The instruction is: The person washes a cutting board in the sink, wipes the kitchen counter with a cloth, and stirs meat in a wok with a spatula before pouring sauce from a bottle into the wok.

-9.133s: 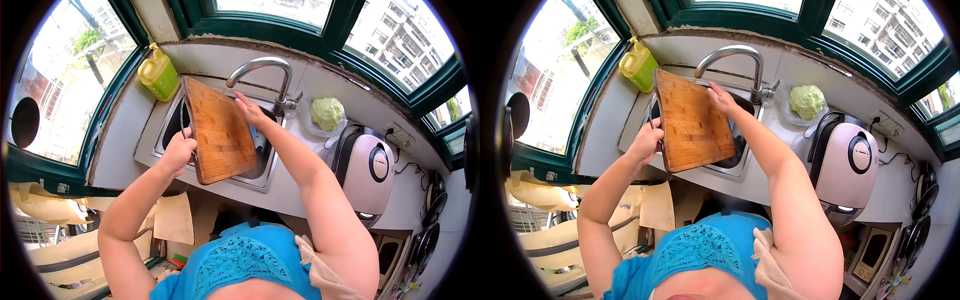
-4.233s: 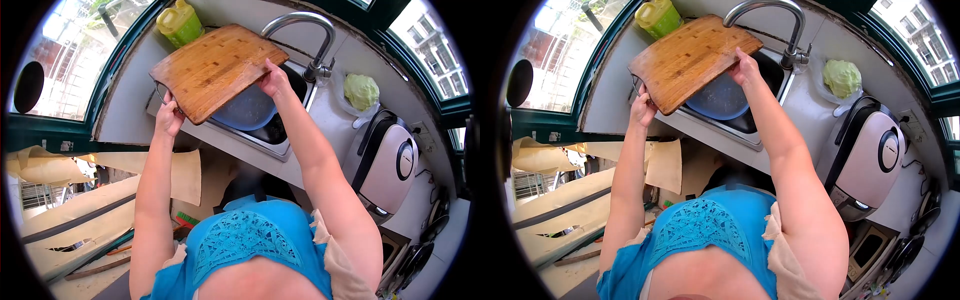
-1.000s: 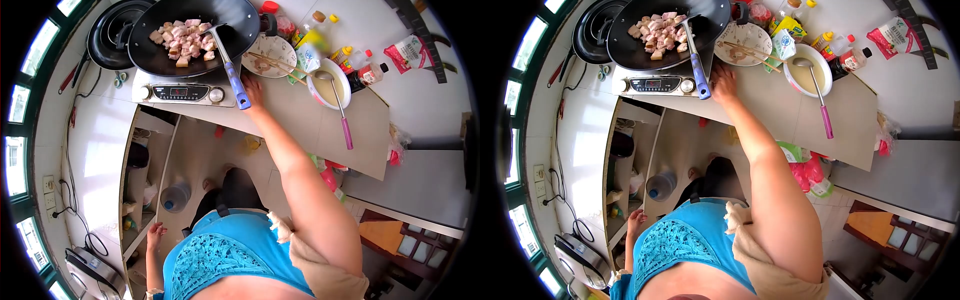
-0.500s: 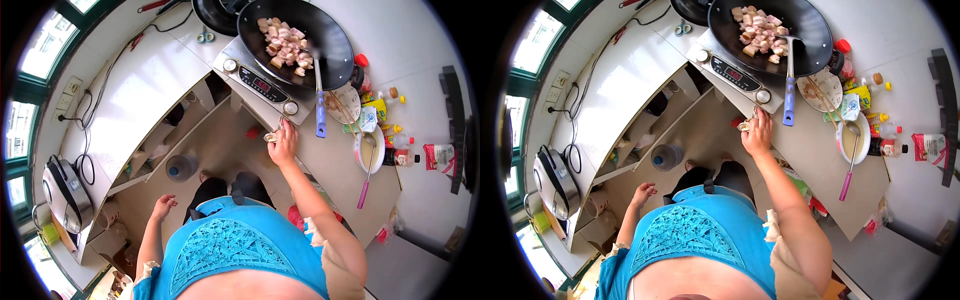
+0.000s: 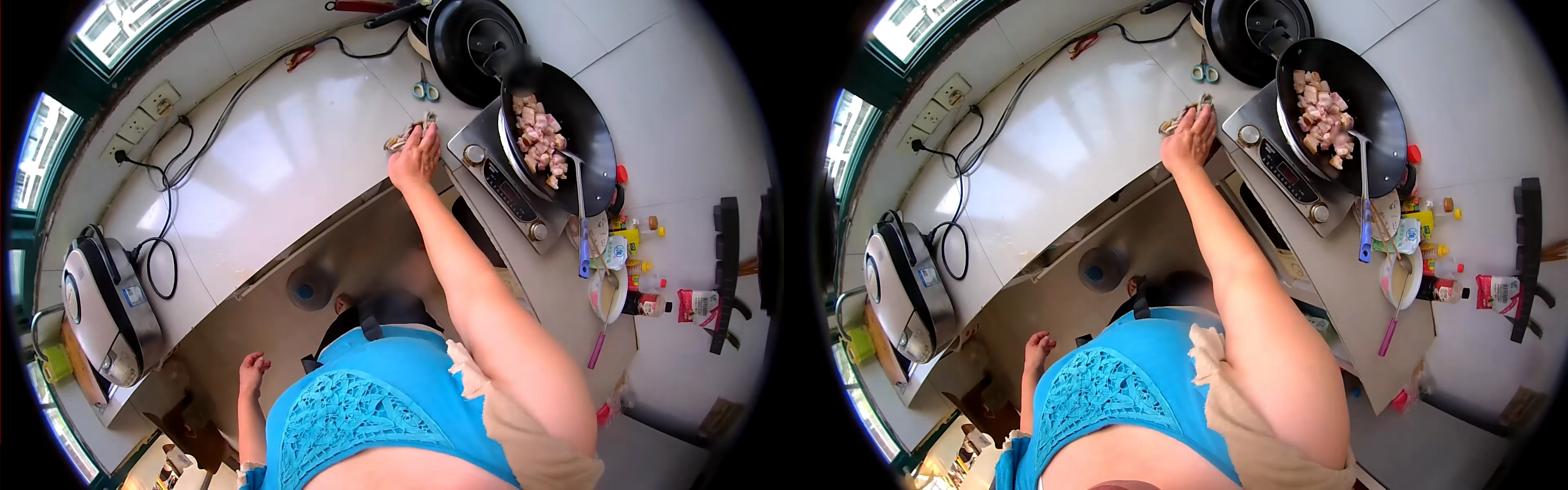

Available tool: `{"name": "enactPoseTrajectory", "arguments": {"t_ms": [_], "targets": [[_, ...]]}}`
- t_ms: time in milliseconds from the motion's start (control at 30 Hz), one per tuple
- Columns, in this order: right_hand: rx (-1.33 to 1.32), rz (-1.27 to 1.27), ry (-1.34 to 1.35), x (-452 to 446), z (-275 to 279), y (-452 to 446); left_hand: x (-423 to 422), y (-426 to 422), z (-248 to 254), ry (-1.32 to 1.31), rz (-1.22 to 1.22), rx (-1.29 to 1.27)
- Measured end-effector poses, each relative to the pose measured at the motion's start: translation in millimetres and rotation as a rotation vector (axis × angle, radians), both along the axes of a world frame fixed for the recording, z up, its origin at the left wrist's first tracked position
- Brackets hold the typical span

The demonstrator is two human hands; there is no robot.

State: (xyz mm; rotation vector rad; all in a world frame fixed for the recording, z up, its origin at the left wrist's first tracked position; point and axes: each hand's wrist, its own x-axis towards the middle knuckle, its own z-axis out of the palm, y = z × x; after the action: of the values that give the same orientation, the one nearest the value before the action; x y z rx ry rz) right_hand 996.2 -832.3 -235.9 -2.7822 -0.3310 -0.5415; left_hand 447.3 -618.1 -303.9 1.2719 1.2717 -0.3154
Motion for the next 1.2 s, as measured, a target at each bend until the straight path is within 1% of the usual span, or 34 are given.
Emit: {"name": "enactPoseTrajectory", "arguments": {"t_ms": [33,100,133,167,233,300,367,467,500,533,567,633,667,767,867,933,1000,1067,1167,1200], "targets": [[0.058,-0.048,0.242,5,-8,2,0,1,6,0.02,0.012,0.016],[0.11,-0.101,0.262,15,-7,10,-1,-3,16,0.021,0.028,0.018],[0.118,-0.088,0.213,26,-13,13,-3,-5,18,0.017,0.04,-0.001],[0.126,-0.05,0.096,36,-23,15,-7,-6,21,0.016,0.053,-0.022],[0.252,0.062,-0.001,42,-43,27,-22,-7,14,0.053,0.132,-0.061],[0.254,0.422,-0.036,1,-30,55,-29,-7,5,0.087,0.177,-0.083],[0.252,0.662,0.09,-40,-12,76,-26,-6,5,0.124,0.195,-0.077],[0.256,0.605,0.124,-6,-22,79,3,1,27,0.139,0.193,-0.021],[0.219,0.518,0.041,22,-25,80,18,2,31,0.134,0.206,-0.011],[0.232,0.347,0.008,54,-31,83,23,9,28,0.104,0.262,-0.057],[0.264,0.173,0.025,86,-34,93,40,11,35,0.078,0.254,-0.018],[0.235,0.074,0.04,134,-36,119,80,11,58,0.035,0.242,0.06],[0.204,0.033,-0.023,145,-36,141,88,10,61,-0.009,0.26,0.051],[0.245,0.366,-0.015,159,-36,191,100,-3,68,-0.041,0.318,0.025],[0.298,0.755,0.131,133,-28,214,88,-19,70,0.04,0.324,-0.022],[0.276,1.032,0.251,75,-17,207,67,-31,57,0.066,0.366,-0.045],[0.369,1.286,0.37,3,-9,191,52,-40,52,0.129,0.394,-0.083],[0.327,1.416,0.434,-47,-7,171,43,-42,51,0.176,0.393,-0.085],[0.297,1.387,0.44,-26,-14,163,55,-44,71,0.166,0.442,-0.02],[0.278,1.255,0.335,-3,-13,168,52,-48,69,0.116,0.501,-0.012]]}}
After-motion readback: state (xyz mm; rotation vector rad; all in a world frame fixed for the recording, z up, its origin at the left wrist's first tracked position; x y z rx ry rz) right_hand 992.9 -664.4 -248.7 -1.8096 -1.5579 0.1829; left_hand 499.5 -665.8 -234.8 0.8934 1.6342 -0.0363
